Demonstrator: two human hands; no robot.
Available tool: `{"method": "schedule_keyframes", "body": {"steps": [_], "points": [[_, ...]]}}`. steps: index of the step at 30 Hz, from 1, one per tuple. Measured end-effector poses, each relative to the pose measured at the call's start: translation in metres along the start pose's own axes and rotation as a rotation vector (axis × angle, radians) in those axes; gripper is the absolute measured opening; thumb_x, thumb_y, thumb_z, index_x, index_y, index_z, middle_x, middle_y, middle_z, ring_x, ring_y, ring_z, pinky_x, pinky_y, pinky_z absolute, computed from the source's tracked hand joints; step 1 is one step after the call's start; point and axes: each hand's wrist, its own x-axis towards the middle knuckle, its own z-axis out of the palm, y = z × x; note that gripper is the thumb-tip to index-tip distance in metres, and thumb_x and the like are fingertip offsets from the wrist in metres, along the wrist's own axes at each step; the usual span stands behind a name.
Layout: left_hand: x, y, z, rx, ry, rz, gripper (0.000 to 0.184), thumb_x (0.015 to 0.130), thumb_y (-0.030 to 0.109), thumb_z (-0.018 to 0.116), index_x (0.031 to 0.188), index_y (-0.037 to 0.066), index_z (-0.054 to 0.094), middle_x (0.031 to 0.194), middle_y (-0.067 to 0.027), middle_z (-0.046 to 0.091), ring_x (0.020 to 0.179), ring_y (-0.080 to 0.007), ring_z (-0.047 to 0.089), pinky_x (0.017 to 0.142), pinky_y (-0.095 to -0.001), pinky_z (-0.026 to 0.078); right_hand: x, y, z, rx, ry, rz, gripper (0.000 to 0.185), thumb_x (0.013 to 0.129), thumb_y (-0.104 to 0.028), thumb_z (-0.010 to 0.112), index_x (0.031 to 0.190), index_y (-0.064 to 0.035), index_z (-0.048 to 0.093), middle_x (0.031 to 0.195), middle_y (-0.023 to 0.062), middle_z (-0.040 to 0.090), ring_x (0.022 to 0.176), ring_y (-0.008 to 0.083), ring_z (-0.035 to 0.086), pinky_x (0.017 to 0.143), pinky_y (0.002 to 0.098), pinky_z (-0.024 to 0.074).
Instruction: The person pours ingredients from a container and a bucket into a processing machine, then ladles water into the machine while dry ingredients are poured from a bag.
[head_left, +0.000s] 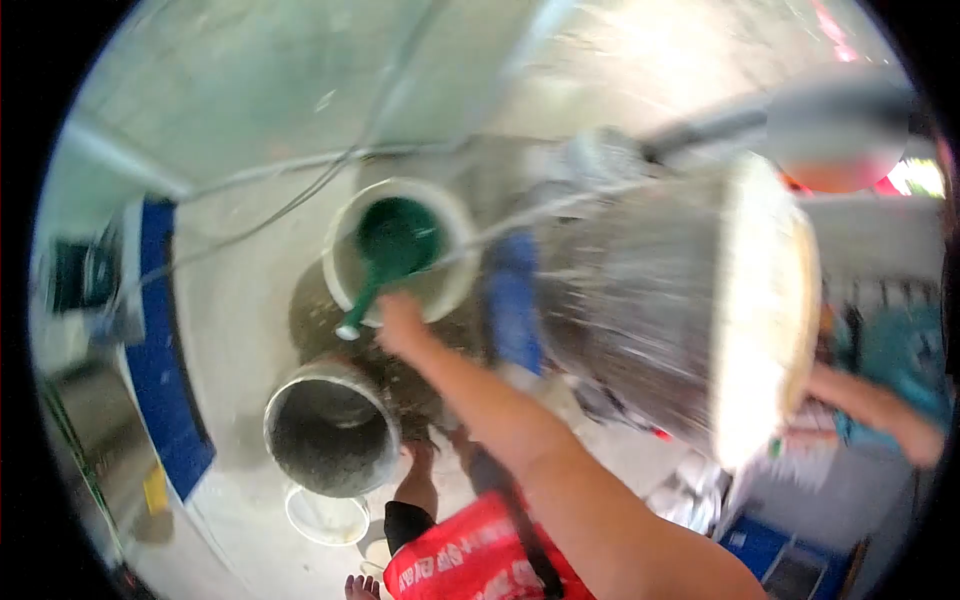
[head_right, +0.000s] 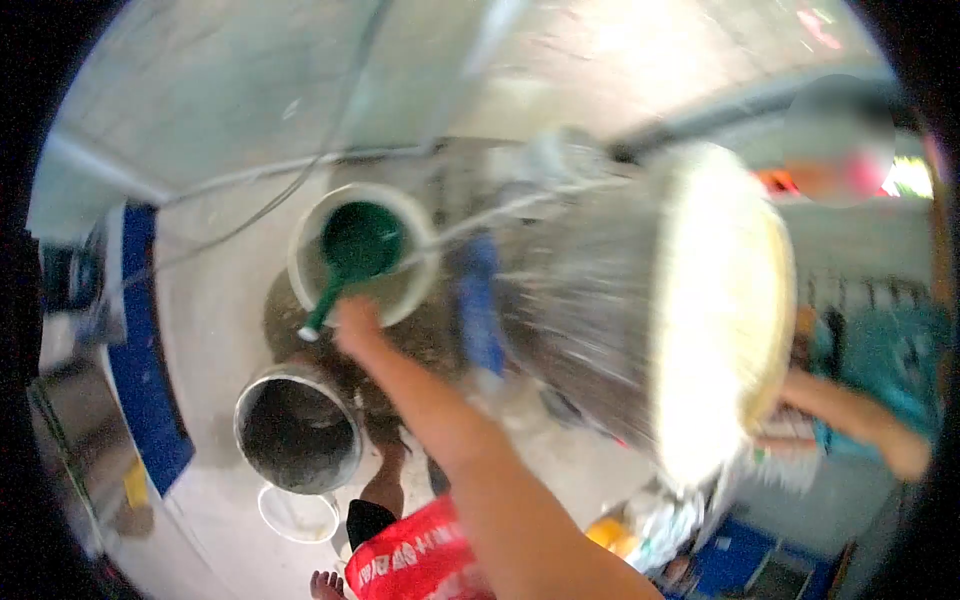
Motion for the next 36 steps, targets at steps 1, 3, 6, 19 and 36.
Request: {"method": "schedule_keyframes", "body": {"steps": [1,3,6,19,36], "points": [[-0.027,0.023,0.003,-0.036,-0.069,0.033,0.047,0.083,0.021,0.039,0.124,0.000,0.032,0.125,-0.0258,0.034,0.108,-0.0412,0.041,0.086,-0.0510,0.042,-0.033,-0.028,-0.045,0.122,0.009,0.022,0.028,0.066,-0.007,0.059,0.092,-0.0002,0.055,0.096,0.0208,0.052,0.092,0.0359,0.049,0.078,0.0398,0.0423],[-0.071,0.061,0.021,0.054,-0.098,0.079,0.046,0.083,0.020,0.037,0.123,-0.001,0.033,0.124,-0.0266,0.034,0.107,-0.0403,0.042,0.087,-0.0478,0.042,-0.098,-0.065,-0.102,0.473,0.210,-0.087,0.029,0.069,-0.006,0.054,0.097,-0.0045,0.055,0.091,0.0182,0.052,0.092,0.0347,0.049,0.080,0.0407,0.0411],[-0.085,0.115,0.012,0.163,-0.136,0.208,0.043,0.080,0.018,0.046,0.120,0.005,0.038,0.108,-0.0140,0.048,0.094,-0.0261,0.051,0.072,-0.0338,0.046,-0.197,-0.122,-0.253,0.741,0.155,-0.118,0.026,0.072,-0.006,0.056,0.098,-0.0044,0.054,0.091,0.0150,0.053,0.077,0.0271,0.057,0.068,0.0340,0.0466],[-0.176,0.191,0.090,0.079,-0.388,0.419,0.040,0.078,0.012,0.048,0.117,0.006,0.041,0.098,-0.0120,0.051,0.085,-0.0244,0.054,0.068,-0.0316,0.046,-0.385,0.100,-0.505,0.393,0.315,0.101,0.033,0.068,-0.009,0.059,0.101,-0.0044,0.057,0.102,0.0085,0.059,0.088,0.0215,0.055,0.077,0.0308,0.0437],[-0.266,0.022,0.009,-0.069,-0.033,0.390,0.006,0.071,0.004,0.042,0.075,0.007,0.045,0.074,-0.0050,0.047,0.066,-0.0185,0.052,0.053,-0.0282,0.042,-0.347,0.169,-0.497,-0.166,-0.385,-0.111,0.059,0.060,-0.030,0.066,0.107,0.0009,0.050,0.101,0.0195,0.056,0.091,0.0308,0.055,0.075,0.0374,0.0442]]}}
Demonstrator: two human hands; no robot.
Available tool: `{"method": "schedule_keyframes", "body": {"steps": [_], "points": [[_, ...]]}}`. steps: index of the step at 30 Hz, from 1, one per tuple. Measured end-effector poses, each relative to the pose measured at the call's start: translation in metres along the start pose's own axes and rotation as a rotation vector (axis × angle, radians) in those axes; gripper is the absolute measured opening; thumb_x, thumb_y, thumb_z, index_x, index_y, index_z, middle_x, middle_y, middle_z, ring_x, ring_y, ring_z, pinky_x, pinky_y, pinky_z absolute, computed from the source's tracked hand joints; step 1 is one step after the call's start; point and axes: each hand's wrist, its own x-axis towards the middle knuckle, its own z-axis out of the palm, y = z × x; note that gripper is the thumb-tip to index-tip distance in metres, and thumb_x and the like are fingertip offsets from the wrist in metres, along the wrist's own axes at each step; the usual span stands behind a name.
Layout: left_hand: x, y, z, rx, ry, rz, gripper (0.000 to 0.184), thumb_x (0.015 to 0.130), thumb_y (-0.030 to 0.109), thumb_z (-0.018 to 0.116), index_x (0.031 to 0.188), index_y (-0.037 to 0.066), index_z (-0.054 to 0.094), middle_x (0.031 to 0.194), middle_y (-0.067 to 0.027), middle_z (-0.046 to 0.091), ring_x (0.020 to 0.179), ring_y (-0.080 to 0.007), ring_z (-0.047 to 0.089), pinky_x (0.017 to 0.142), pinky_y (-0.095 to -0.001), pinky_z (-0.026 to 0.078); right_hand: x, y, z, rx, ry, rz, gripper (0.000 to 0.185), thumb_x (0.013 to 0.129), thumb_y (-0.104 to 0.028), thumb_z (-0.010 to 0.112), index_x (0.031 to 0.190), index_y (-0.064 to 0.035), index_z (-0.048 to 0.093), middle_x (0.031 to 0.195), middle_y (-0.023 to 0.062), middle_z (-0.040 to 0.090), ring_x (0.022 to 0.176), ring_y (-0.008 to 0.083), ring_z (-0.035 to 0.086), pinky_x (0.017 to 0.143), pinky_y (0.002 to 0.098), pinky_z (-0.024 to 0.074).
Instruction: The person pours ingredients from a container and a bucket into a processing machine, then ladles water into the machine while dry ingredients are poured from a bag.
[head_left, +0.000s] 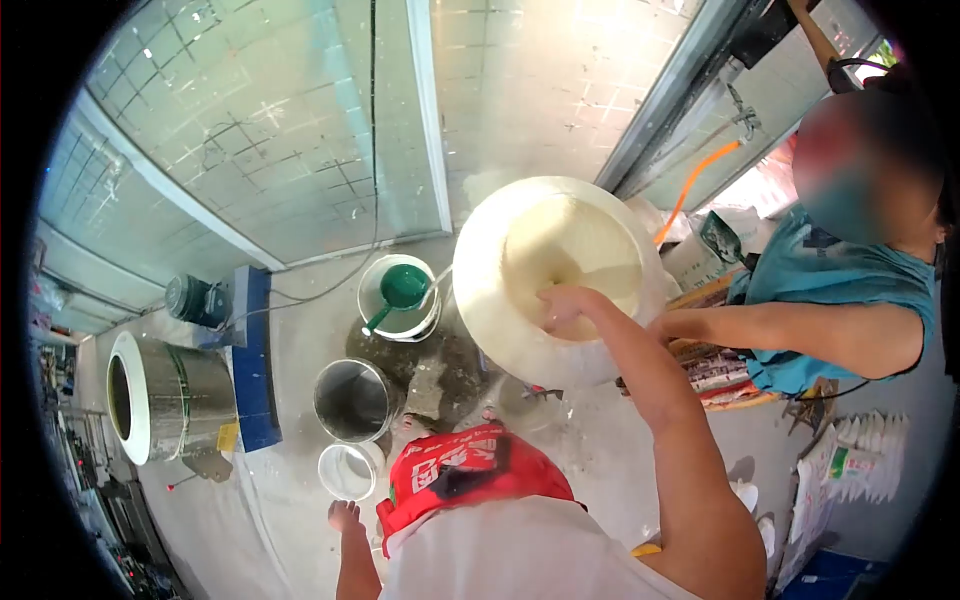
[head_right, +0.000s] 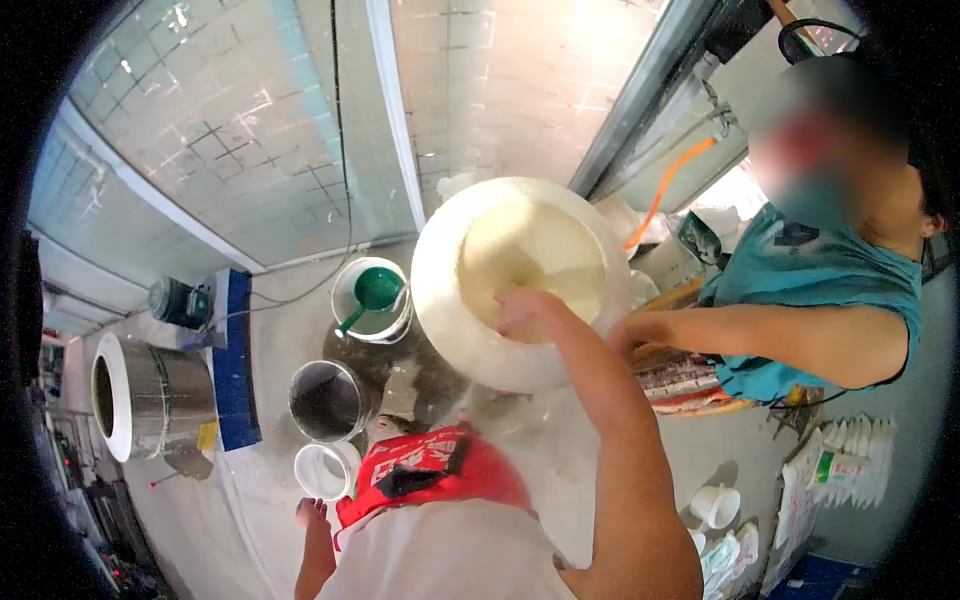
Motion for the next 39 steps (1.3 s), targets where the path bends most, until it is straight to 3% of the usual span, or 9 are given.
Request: {"method": "schedule_keyframes", "body": {"steps": [2,7,13,18,23,24,26,29,39], "points": [[0.005,-0.013,-0.013,-0.002,0.030,0.001,0.006,0.071,0.003,0.042,0.075,0.007,0.045,0.073,-0.0050,0.047,0.066,-0.0184,0.052,0.051,-0.0277,0.042,0.005,0.007,0.002,-0.059,-0.078,0.015,0.054,0.060,-0.030,0.065,0.101,0.0022,0.053,0.096,0.0201,0.058,0.088,0.0314,0.056,0.073,0.0373,0.0444],[0.019,-0.024,-0.025,-0.070,0.067,-0.032,0.036,0.072,0.005,0.043,0.107,0.006,0.048,0.078,-0.0065,0.051,0.065,-0.0188,0.053,0.049,-0.0275,0.044,0.033,0.037,0.026,-0.143,0.034,-0.103,0.049,0.062,-0.031,0.064,0.098,0.0019,0.054,0.089,0.0204,0.058,0.085,0.0322,0.056,0.073,0.0377,0.0440],[0.042,-0.032,-0.011,-0.094,0.018,-0.014,0.030,0.073,0.007,0.044,0.103,0.007,0.050,0.077,-0.0066,0.051,0.061,-0.0191,0.054,0.047,-0.0270,0.043,-0.018,0.025,0.028,0.138,0.339,-0.195,0.040,0.064,-0.024,0.062,0.097,-0.0019,0.055,0.091,0.0202,0.055,0.085,0.0351,0.053,0.074,0.0400,0.0422],[0.058,-0.035,0.009,-0.062,-0.032,-0.035,0.031,0.072,0.006,0.044,0.102,0.008,0.051,0.074,-0.0060,0.050,0.058,-0.0187,0.052,0.043,-0.0274,0.040,-0.070,0.000,0.003,-0.059,0.686,-0.154,0.030,0.070,-0.014,0.052,0.099,-0.0065,0.055,0.090,0.0207,0.057,0.085,0.0351,0.054,0.073,0.0406,0.0430],[0.052,-0.031,0.022,-0.027,-0.019,-0.011,0.032,0.072,0.008,0.044,0.104,0.007,0.051,0.078,-0.0070,0.052,0.060,-0.0195,0.053,0.044,-0.0273,0.039,-0.085,-0.008,0.000,0.087,1.040,-0.141,0.023,0.070,-0.003,0.045,0.092,-0.0010,0.053,0.097,0.0216,0.052,0.089,0.0375,0.051,0.074,0.0431,0.0416],[0.043,-0.035,0.023,-0.065,-0.022,0.066,0.015,0.071,0.014,0.046,0.080,0.003,0.051,0.072,-0.0075,0.052,0.064,-0.0214,0.055,0.048,-0.0292,0.042,-0.089,-0.008,-0.002,0.094,1.109,-0.184,0.022,0.071,-0.001,0.044,0.091,0.0000,0.052,0.098,0.0217,0.052,0.089,0.0381,0.050,0.074,0.0434,0.0413],[0.056,-0.041,0.020,-0.015,-0.043,0.035,0.014,0.071,0.013,0.046,0.079,0.003,0.050,0.072,-0.0076,0.052,0.065,-0.0212,0.055,0.049,-0.0294,0.042,-0.096,-0.010,-0.005,0.192,1.127,-0.140,0.020,0.072,-0.001,0.042,0.089,0.0002,0.052,0.096,0.0221,0.052,0.088,0.0394,0.050,0.074,0.0433,0.0415],[0.073,-0.052,0.011,-0.011,-0.069,-0.018,0.032,0.075,0.013,0.045,0.106,0.009,0.051,0.083,-0.0084,0.054,0.070,-0.0215,0.057,0.052,-0.0293,0.044,-0.097,-0.019,-0.009,0.313,1.164,-0.104,0.013,0.075,-0.003,0.039,0.085,0.0007,0.048,0.085,0.0241,0.051,0.081,0.0407,0.050,0.069,0.0434,0.0403],[0.062,-0.077,-0.011,0.025,0.028,-0.046,0.033,0.072,0.012,0.043,0.103,0.005,0.051,0.083,-0.0084,0.054,0.069,-0.0204,0.056,0.050,-0.0289,0.043,-0.106,-0.036,-0.027,0.455,1.216,-0.105,0.010,0.080,-0.006,0.038,0.073,0.0013,0.039,0.070,0.0231,0.048,0.067,0.0394,0.047,0.059,0.0415,0.0371]]}}
